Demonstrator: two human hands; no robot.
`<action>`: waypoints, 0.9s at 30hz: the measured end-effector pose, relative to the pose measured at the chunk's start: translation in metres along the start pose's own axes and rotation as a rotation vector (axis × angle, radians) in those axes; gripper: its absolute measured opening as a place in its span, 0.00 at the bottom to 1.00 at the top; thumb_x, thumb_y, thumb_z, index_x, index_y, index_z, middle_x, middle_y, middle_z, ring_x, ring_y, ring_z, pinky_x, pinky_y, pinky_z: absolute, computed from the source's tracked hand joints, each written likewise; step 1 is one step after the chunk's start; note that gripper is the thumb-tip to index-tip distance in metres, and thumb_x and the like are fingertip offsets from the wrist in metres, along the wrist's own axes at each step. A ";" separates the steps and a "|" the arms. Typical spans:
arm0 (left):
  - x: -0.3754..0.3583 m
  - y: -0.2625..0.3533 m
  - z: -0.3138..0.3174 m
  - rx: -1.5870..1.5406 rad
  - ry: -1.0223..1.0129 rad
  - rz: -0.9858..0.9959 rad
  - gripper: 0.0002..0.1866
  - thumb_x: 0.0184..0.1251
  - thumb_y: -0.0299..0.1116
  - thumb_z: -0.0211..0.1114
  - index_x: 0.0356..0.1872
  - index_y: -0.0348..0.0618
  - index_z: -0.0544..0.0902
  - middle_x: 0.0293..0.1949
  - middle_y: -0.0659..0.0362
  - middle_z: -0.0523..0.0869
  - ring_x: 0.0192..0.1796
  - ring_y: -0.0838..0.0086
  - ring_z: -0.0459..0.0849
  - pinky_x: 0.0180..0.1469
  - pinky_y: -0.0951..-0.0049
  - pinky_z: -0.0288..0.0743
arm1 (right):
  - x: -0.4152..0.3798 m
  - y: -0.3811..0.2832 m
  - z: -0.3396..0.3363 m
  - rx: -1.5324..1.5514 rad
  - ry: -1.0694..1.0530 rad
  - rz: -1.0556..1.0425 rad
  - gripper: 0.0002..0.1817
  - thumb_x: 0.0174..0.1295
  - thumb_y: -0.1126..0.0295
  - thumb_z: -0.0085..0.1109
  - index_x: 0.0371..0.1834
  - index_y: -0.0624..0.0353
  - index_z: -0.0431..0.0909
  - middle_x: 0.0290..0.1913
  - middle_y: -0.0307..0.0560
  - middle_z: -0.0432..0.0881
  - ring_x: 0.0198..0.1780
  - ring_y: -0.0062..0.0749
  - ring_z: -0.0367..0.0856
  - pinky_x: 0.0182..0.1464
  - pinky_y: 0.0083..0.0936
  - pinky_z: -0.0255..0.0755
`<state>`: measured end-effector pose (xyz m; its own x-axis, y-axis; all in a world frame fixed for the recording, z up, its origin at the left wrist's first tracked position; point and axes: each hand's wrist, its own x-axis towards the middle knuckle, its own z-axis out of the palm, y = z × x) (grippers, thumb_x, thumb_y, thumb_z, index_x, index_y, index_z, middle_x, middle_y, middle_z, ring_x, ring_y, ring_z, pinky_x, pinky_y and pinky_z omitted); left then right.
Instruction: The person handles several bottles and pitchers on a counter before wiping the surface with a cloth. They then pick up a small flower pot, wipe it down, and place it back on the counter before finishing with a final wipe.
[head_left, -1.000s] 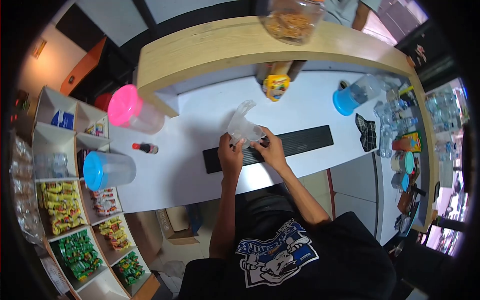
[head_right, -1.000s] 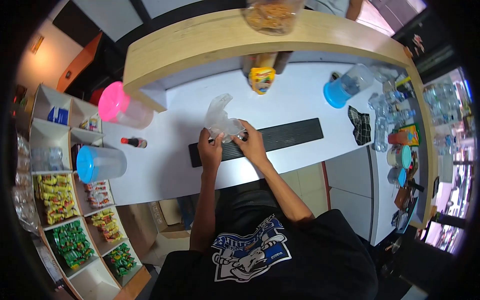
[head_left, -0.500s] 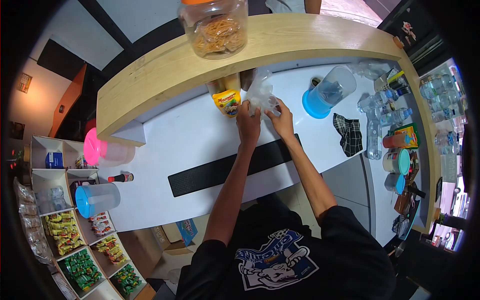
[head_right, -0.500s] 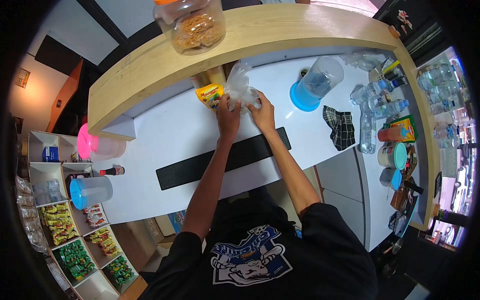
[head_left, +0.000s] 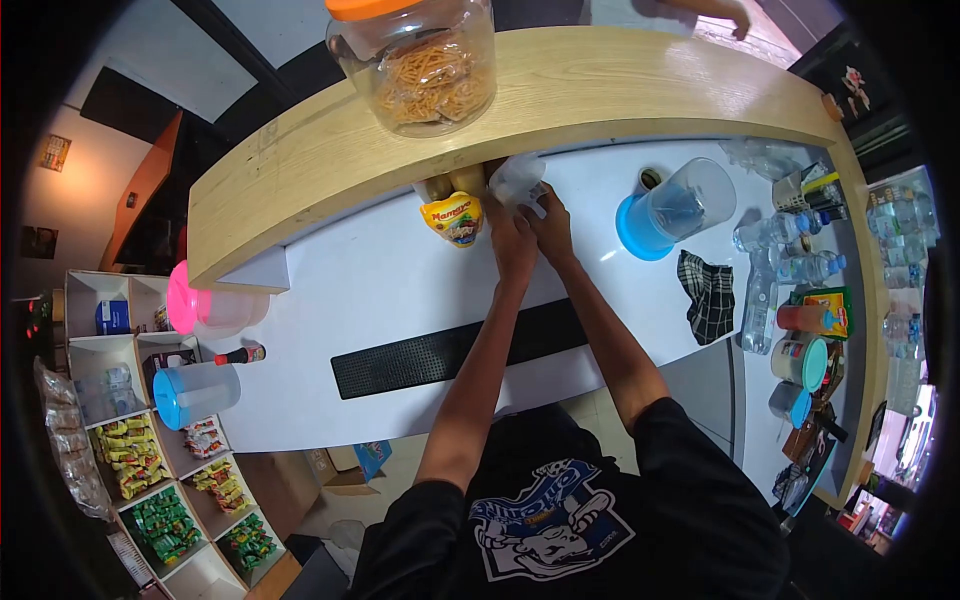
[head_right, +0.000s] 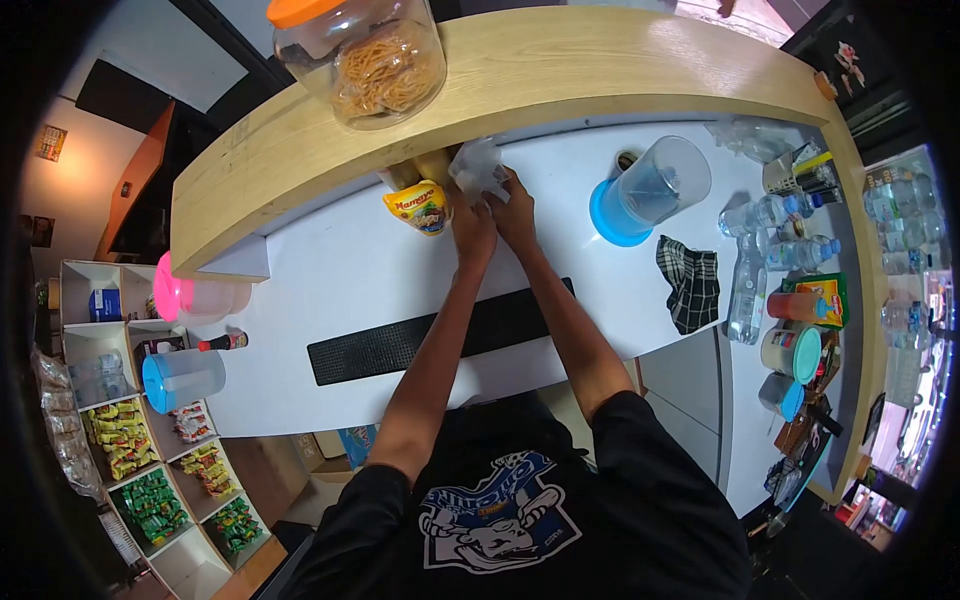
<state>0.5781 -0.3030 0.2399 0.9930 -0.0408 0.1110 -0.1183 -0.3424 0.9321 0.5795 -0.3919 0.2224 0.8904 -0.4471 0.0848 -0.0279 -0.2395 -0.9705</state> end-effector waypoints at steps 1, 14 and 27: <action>-0.001 -0.005 0.006 0.047 0.058 0.034 0.32 0.75 0.27 0.49 0.77 0.27 0.53 0.69 0.26 0.68 0.70 0.34 0.69 0.72 0.49 0.64 | 0.002 0.002 0.002 0.001 0.002 0.000 0.30 0.61 0.73 0.68 0.68 0.62 0.72 0.59 0.57 0.84 0.63 0.45 0.83 0.62 0.35 0.76; -0.008 0.008 -0.011 -0.288 -0.127 -0.435 0.30 0.79 0.40 0.50 0.75 0.33 0.62 0.66 0.40 0.77 0.66 0.53 0.77 0.67 0.63 0.68 | -0.002 -0.003 0.015 -0.116 0.011 0.124 0.27 0.64 0.65 0.67 0.62 0.70 0.74 0.57 0.70 0.83 0.55 0.59 0.87 0.54 0.43 0.81; -0.022 -0.029 -0.023 -0.233 -0.167 -0.279 0.29 0.76 0.41 0.53 0.70 0.30 0.69 0.53 0.43 0.86 0.55 0.54 0.86 0.58 0.60 0.75 | -0.013 0.008 0.011 -0.187 -0.040 0.163 0.28 0.68 0.67 0.65 0.67 0.67 0.70 0.65 0.66 0.79 0.55 0.47 0.88 0.52 0.33 0.81</action>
<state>0.5600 -0.2711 0.2186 0.9711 -0.1346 -0.1971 0.1782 -0.1407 0.9739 0.5726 -0.3787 0.2111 0.8845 -0.4594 -0.0816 -0.2525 -0.3242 -0.9117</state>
